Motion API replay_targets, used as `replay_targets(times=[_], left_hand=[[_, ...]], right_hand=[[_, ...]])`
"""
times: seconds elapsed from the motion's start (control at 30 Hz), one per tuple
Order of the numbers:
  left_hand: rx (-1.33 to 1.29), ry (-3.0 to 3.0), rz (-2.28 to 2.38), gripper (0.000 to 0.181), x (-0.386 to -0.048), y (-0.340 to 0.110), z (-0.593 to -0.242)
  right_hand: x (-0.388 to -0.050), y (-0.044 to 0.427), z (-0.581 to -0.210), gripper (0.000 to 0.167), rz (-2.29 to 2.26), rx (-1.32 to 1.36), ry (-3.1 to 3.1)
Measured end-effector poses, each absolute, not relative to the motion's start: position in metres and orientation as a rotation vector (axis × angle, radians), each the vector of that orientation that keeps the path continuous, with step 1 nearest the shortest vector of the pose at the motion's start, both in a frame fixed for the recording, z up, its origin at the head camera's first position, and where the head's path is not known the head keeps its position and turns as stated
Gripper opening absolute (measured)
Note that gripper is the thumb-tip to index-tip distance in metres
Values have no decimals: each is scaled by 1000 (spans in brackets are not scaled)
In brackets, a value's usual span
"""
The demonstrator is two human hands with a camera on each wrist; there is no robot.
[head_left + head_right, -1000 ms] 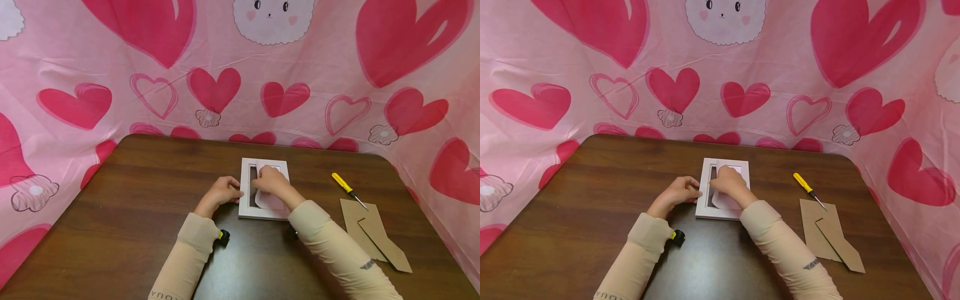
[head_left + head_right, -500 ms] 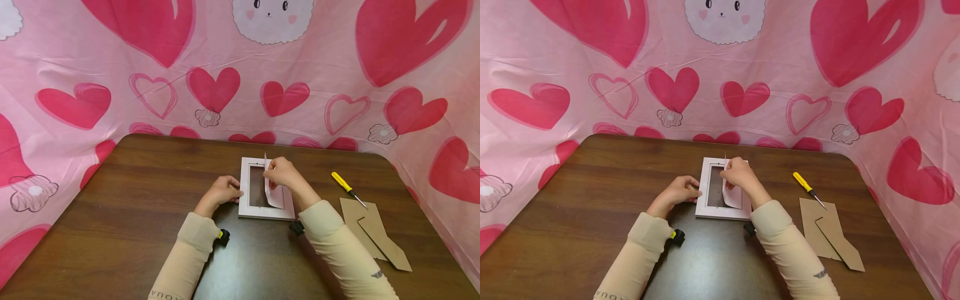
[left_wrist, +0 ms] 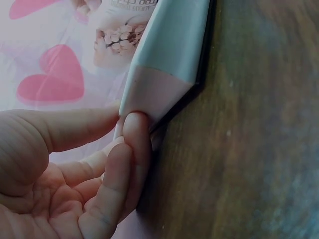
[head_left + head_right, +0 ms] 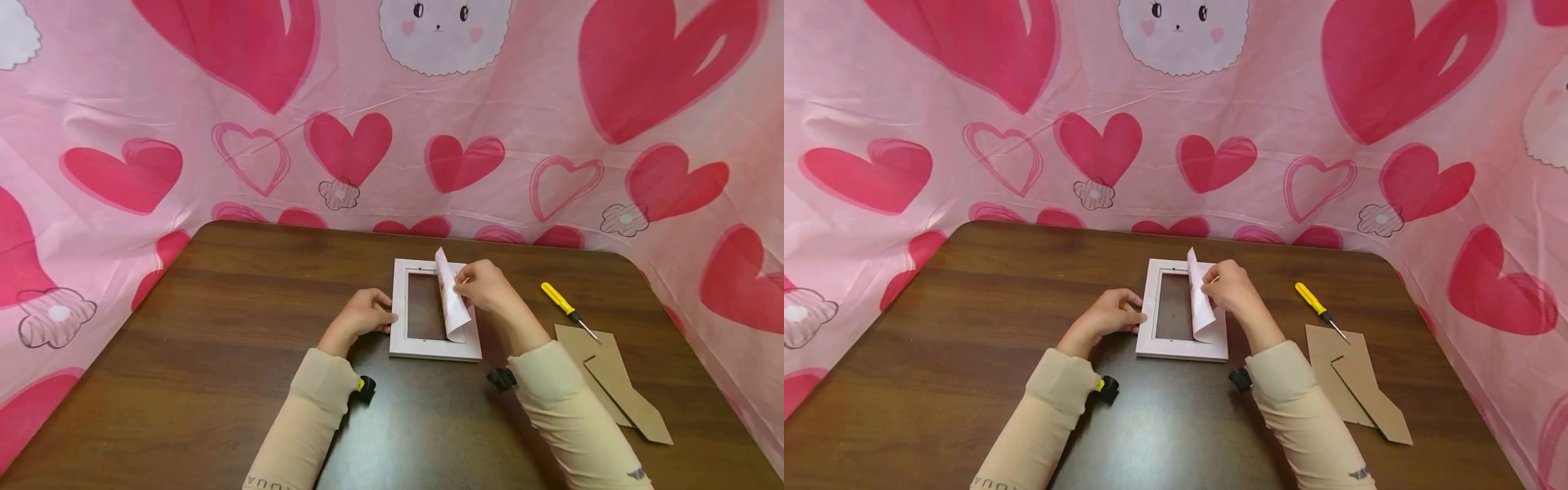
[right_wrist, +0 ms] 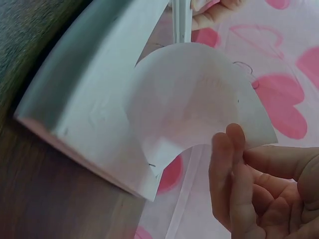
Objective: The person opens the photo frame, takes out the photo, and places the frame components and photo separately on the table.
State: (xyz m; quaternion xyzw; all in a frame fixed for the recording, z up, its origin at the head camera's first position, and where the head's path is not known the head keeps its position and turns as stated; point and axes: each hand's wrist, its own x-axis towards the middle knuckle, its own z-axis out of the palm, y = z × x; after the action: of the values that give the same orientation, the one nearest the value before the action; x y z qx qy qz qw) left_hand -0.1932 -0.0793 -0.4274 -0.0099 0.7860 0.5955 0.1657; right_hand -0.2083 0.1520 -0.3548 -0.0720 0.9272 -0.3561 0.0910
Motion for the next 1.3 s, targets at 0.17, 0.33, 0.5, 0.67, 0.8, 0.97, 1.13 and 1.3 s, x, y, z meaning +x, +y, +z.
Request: replay_targets(times=[0.17, 0.33, 0.5, 0.67, 0.8, 0.97, 1.13, 1.3], left_hand=[[-36, 2247, 1695, 28, -193, -79, -427], [-38, 2254, 1689, 27, -193, -78, -428], [-48, 2274, 1660, 27, -193, -77, -428], [-42, 2293, 1644, 27, -191, -78, -427], [-43, 2282, 1658, 26, -191, -79, -428], [-48, 2273, 1658, 26, -190, -80, -429], [-39, 2259, 1659, 27, -190, -83, -428], [-35, 2262, 1655, 27, -189, -86, -427]], right_hand=[[-205, 159, -354, 15, -1165, -199, 2742], [-201, 170, -352, 19, -1232, -206, 2742], [-198, 183, -349, 21, -1273, -196, 2755], [-194, 198, -345, 23, -1338, -156, 2762], [-190, 212, -341, 24, -1385, -143, 2752], [-186, 229, -344, 25, -1432, -101, 2745], [-183, 247, -352, 26, -1486, -53, 2716], [-178, 266, -361, 27, -1479, 17, 2675]])
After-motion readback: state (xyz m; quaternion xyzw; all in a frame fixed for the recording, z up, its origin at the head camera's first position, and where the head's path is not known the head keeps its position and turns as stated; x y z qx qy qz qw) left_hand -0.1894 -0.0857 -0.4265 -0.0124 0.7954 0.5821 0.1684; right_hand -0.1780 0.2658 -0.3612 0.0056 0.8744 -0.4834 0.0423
